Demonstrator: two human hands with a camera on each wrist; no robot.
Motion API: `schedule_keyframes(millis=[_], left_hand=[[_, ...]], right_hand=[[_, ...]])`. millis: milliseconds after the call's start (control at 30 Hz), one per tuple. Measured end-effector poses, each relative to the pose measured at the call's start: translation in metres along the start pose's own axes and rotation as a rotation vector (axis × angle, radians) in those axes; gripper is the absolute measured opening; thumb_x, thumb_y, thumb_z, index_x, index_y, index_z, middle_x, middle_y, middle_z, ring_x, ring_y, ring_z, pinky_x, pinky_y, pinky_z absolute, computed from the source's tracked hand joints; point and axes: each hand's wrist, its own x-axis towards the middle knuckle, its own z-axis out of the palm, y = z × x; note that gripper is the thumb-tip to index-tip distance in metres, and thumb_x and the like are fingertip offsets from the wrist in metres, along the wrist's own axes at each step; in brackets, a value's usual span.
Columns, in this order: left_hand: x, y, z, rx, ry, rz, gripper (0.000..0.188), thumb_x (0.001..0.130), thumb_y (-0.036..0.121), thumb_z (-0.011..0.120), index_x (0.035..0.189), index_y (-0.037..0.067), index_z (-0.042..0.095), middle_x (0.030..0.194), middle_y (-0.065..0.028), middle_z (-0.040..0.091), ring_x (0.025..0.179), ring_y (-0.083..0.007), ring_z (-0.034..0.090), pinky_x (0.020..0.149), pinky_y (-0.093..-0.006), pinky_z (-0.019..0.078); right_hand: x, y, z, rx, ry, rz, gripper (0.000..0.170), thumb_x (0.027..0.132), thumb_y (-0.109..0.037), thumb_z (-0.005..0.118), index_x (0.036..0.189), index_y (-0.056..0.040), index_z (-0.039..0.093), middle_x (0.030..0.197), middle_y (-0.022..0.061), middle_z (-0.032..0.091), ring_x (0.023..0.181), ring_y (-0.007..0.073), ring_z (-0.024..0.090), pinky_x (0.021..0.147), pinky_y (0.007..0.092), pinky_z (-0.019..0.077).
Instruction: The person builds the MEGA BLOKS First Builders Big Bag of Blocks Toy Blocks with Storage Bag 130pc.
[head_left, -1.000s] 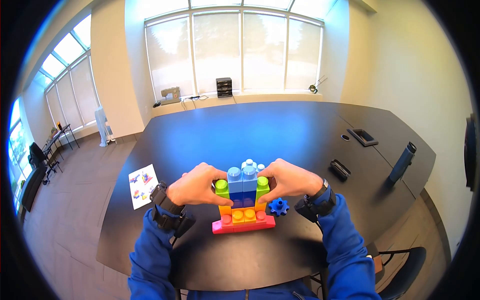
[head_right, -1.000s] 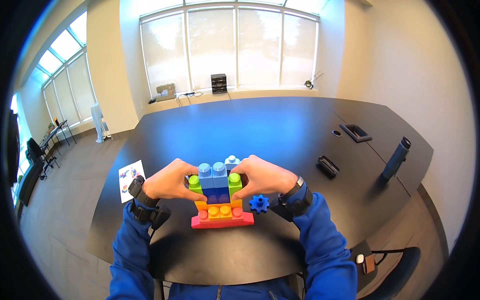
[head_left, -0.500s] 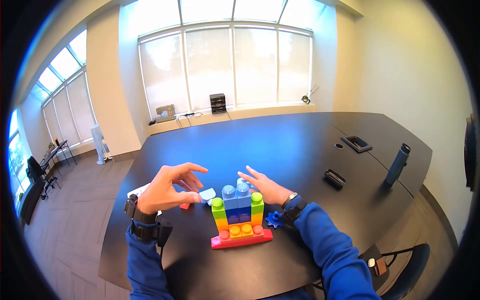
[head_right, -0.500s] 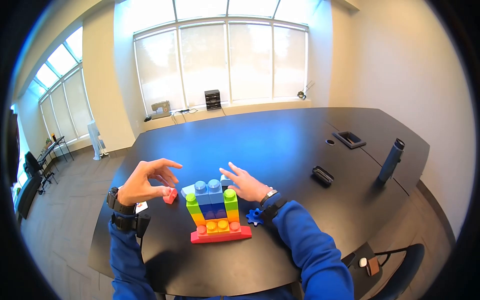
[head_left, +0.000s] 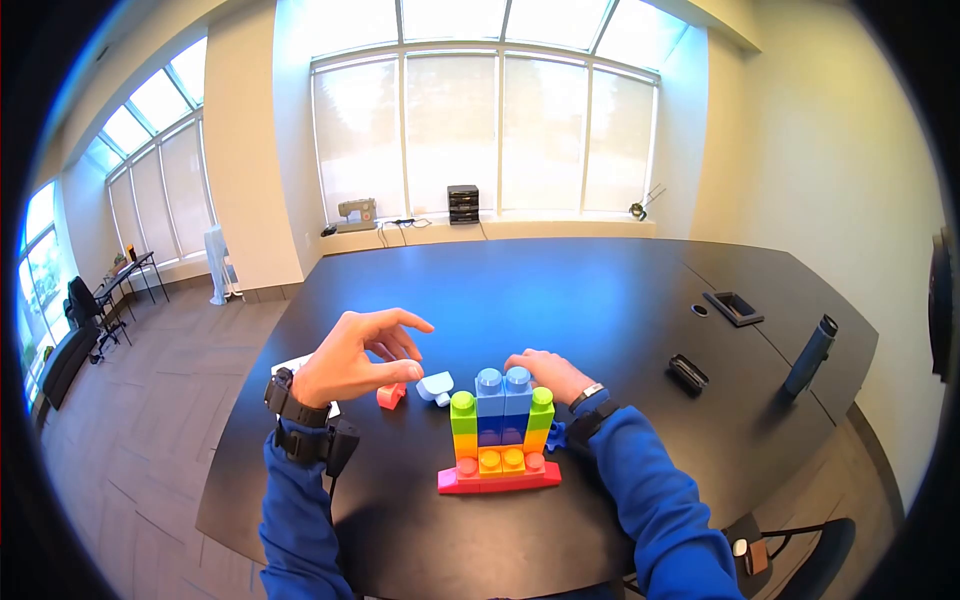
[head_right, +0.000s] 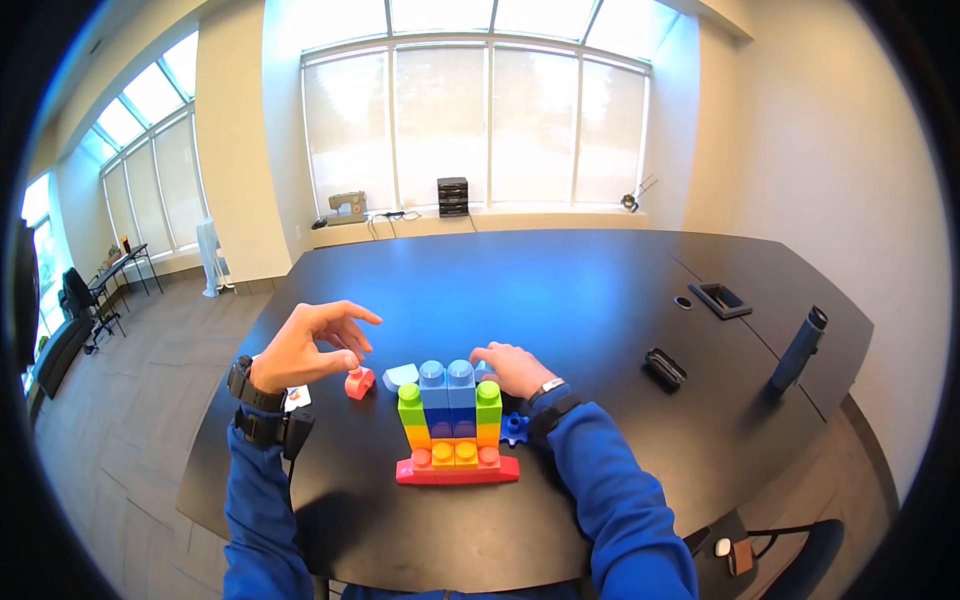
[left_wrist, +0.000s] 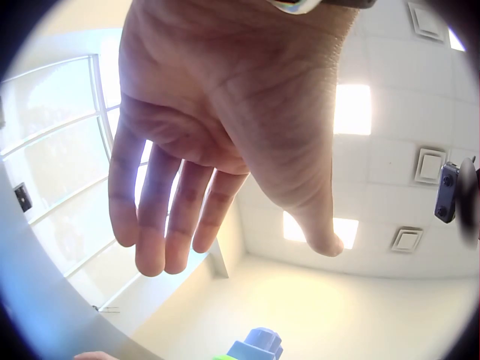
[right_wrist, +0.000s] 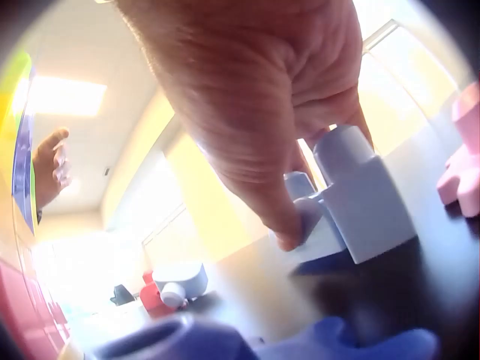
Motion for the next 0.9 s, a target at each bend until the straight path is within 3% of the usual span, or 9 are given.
schedule_keyframes(millis=[67,100,233,300,333,400,600,767,900], left_hand=[[0.0,0.002,0.0,0.002,0.001,-0.007,0.055,0.09,0.02,0.084,0.142,0.004,0.076,0.102,-0.0105,0.086,0.094,-0.0169,0.083,0.091,-0.0311,0.0663],[0.001,0.002,-0.001,0.007,0.003,-0.012,0.054,0.09,0.02,0.084,0.141,0.005,0.076,0.102,-0.0099,0.086,0.094,-0.0166,0.083,0.091,-0.0306,0.0662],[0.002,0.001,0.001,0.005,-0.008,-0.005,0.053,0.09,0.021,0.089,0.14,0.005,0.077,0.102,-0.009,0.086,0.094,-0.0164,0.083,0.091,-0.0306,0.0659],[0.004,-0.001,0.004,0.018,-0.036,0.002,0.056,0.091,0.026,0.097,0.139,0.006,0.078,0.103,-0.0091,0.086,0.095,-0.0163,0.083,0.09,-0.0306,0.0659],[0.004,-0.001,0.006,0.015,-0.038,0.001,0.056,0.091,0.026,0.097,0.139,0.006,0.078,0.103,-0.0091,0.086,0.095,-0.0163,0.083,0.09,-0.0306,0.0659],[0.006,0.001,0.011,0.031,-0.079,0.02,0.059,0.088,0.031,0.103,0.136,0.006,0.079,0.104,-0.0098,0.086,0.096,-0.0167,0.084,0.089,-0.031,0.066],[0.015,-0.002,0.046,0.01,-0.158,0.076,0.06,0.086,0.042,0.104,0.126,0.004,0.082,0.104,-0.0083,0.087,0.098,-0.0195,0.084,0.086,-0.0345,0.0678],[0.023,0.002,0.07,0.096,-0.167,0.184,0.054,0.086,0.046,0.103,0.107,0.0,0.084,0.088,-0.0124,0.081,0.076,-0.023,0.078,0.076,-0.0359,0.066],[0.024,-0.006,0.08,0.153,-0.165,0.143,0.052,0.085,0.04,0.105,0.113,0.001,0.085,0.091,-0.0095,0.084,0.078,-0.0189,0.076,0.077,-0.0345,0.0643]], right_hand=[[0.0,0.0,-0.014,0.085,0.088,-0.008,0.041,0.1,-0.023,0.085,0.137,-0.012,0.072,0.123,0.0207,0.08,0.112,0.043,0.077,0.099,0.0523,0.0636],[-0.002,0.001,-0.022,0.143,0.174,-0.046,0.04,0.1,-0.023,0.086,0.135,-0.0108,0.072,0.117,0.0202,0.081,0.105,0.0386,0.08,0.093,0.0483,0.0647],[-0.012,-0.038,-0.085,0.239,0.379,-0.056,0.041,0.1,-0.02,0.087,0.137,-0.0108,0.072,0.113,0.0158,0.08,0.103,0.0279,0.079,0.091,0.0405,0.064],[-0.024,-0.075,-0.117,0.486,0.518,-0.07,0.042,0.099,-0.016,0.088,0.138,-0.0084,0.074,0.109,0.0104,0.078,0.102,0.0188,0.074,0.09,0.0365,0.0629],[-0.029,-0.09,-0.126,0.486,0.516,-0.066,0.042,0.099,-0.016,0.088,0.138,-0.0084,0.074,0.109,0.0104,0.078,0.102,0.0188,0.074,0.09,0.0365,0.0629],[-0.039,-0.117,-0.14,0.72,0.586,-0.219,0.044,0.099,-0.014,0.09,0.139,-0.0055,0.076,0.112,0.0086,0.079,0.103,0.0159,0.073,0.091,0.0363,0.063],[-0.061,-0.171,-0.154,0.385,0.46,-0.403,0.046,0.098,-0.016,0.091,0.142,-0.0047,0.078,0.115,0.0116,0.082,0.099,0.0206,0.075,0.093,0.0359,0.0624],[-0.058,-0.171,-0.144,0.363,0.32,-0.396,0.047,0.099,-0.019,0.092,0.142,-0.006,0.079,0.113,0.0139,0.083,0.096,0.0215,0.075,0.093,0.0367,0.063],[-0.057,-0.169,-0.145,0.378,0.297,-0.414,0.049,0.098,-0.018,0.092,0.143,-0.0054,0.078,0.11,0.0137,0.082,0.094,0.0207,0.075,0.093,0.0364,0.0634]])
